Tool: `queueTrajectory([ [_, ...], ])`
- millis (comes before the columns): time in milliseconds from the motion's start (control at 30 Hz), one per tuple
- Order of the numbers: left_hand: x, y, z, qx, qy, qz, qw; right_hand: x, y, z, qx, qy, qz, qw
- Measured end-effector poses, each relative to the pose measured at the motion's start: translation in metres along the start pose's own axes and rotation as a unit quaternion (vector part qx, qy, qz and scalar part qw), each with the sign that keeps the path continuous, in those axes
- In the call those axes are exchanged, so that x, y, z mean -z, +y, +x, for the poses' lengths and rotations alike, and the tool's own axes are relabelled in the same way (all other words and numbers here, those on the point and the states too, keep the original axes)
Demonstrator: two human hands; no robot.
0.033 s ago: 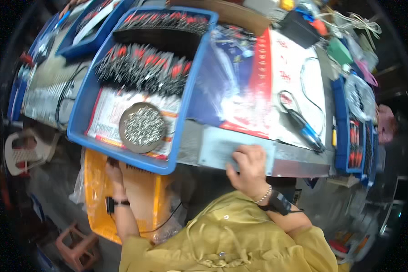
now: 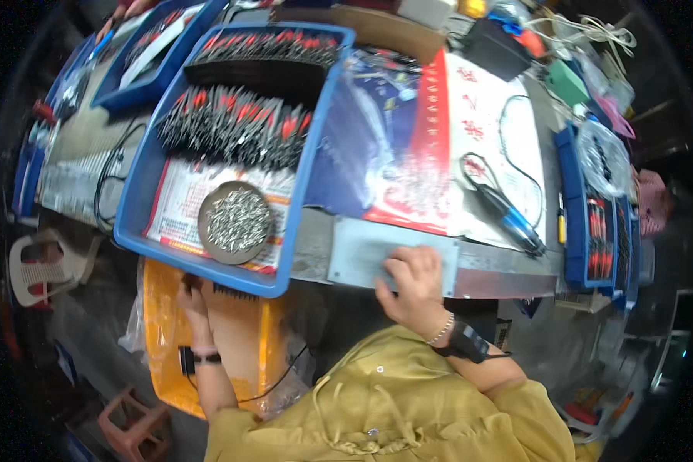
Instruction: The person repeatedly picks small black cylindrical components from a yellow basket, uses a rotary tool to grind or shape the ends, and then uses a screwdriver to adjust or insert parts. The person places finished components back into the basket and continues the cycle.
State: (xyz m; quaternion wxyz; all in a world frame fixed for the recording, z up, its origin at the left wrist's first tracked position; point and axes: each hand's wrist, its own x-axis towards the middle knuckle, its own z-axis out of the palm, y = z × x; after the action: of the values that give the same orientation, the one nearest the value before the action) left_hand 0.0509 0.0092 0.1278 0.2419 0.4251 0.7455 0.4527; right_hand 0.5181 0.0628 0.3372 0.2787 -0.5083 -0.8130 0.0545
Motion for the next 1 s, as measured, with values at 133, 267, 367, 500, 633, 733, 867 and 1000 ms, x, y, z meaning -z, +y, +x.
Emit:
queueTrajectory([
  [133,0.008,0.131,-0.071,-0.025,-0.087,0.015,0.996,0.009,0.0,0.0,0.009,0.004,0.061,0.998],
  [267,-0.012,0.24,-0.13,-0.016,-0.226,-0.081,0.971,0.044,0.027,-0.003,-0.017,0.046,0.101,0.994],
  [367,-0.031,0.302,-0.15,-0.066,-0.321,-0.115,0.938,0.086,0.075,-0.002,-0.064,0.104,0.036,0.992],
  [500,-0.072,0.364,-0.151,-0.066,-0.385,-0.172,0.904,0.125,0.142,-0.015,-0.141,0.058,-0.116,0.981],
  [633,-0.121,0.417,-0.148,-0.009,-0.371,-0.256,0.893,0.126,0.18,-0.033,-0.161,-0.009,-0.154,0.975],
  [733,-0.163,0.446,-0.138,-0.036,-0.375,-0.271,0.886,0.131,0.19,-0.035,-0.132,0.001,-0.133,0.982],
  [867,-0.225,0.462,-0.096,-0.101,-0.348,-0.231,0.903,0.168,0.181,-0.044,-0.146,0.039,0.043,0.988],
  [1000,-0.302,0.459,-0.011,-0.24,-0.26,-0.094,0.93,0.217,0.163,-0.076,-0.303,0.076,0.403,0.86],
])
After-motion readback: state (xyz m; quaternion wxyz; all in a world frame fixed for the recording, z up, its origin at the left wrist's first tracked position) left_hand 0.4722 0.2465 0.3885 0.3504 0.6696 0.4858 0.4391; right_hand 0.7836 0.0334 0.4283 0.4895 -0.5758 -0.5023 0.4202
